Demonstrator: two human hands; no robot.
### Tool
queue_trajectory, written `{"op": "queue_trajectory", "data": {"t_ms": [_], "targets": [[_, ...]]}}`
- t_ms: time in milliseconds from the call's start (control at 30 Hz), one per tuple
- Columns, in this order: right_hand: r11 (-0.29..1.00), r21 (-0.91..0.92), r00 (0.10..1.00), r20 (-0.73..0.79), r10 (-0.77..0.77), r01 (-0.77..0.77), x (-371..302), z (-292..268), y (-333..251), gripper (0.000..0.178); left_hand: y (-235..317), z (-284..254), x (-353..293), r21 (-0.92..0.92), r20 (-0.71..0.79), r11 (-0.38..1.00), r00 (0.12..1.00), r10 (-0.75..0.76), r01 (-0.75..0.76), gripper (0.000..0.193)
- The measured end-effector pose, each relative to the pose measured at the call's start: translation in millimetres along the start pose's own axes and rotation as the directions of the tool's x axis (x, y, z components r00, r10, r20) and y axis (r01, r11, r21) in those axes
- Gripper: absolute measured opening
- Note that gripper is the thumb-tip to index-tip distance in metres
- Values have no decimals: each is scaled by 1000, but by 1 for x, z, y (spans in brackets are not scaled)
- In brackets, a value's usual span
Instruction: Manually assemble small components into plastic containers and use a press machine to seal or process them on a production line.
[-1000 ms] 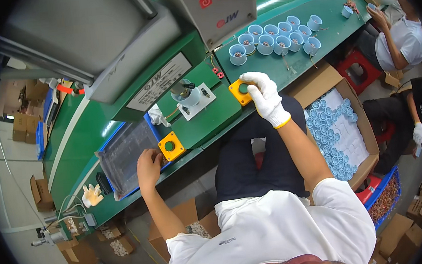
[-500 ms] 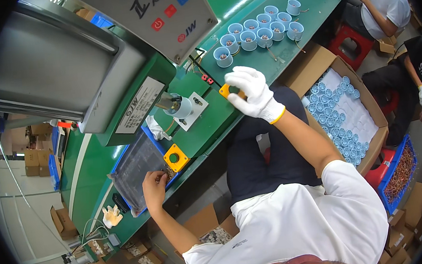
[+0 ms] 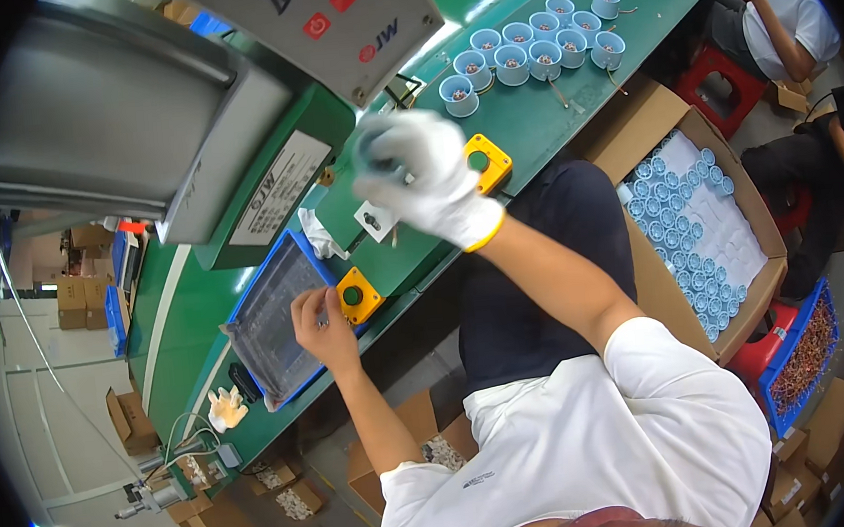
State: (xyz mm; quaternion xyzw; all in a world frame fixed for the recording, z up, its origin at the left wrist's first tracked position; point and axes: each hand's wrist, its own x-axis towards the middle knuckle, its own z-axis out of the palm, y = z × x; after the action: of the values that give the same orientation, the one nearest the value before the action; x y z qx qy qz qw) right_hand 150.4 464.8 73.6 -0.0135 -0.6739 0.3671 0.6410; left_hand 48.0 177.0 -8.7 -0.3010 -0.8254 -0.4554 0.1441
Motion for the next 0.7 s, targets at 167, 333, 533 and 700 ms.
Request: {"op": "queue_trajectory", "data": {"t_ms": [167, 333, 533, 700], "targets": [[904, -315, 955, -160, 251, -290, 30, -57, 79, 36, 34, 35, 17, -68, 70, 982, 981, 182, -178, 12], [686, -657, 807, 198, 557, -313, 103, -76, 157, 55, 52, 60, 32, -61, 143, 978, 968, 206, -199, 13], [775, -626, 743, 477, 469, -87, 123, -50, 253, 31, 54, 67, 25, 52, 199, 969, 953, 229, -243, 14], [643, -727, 404, 677, 615, 240, 131, -31, 305, 30, 51, 65, 22, 70, 195, 988, 973, 120, -136, 15]]}}
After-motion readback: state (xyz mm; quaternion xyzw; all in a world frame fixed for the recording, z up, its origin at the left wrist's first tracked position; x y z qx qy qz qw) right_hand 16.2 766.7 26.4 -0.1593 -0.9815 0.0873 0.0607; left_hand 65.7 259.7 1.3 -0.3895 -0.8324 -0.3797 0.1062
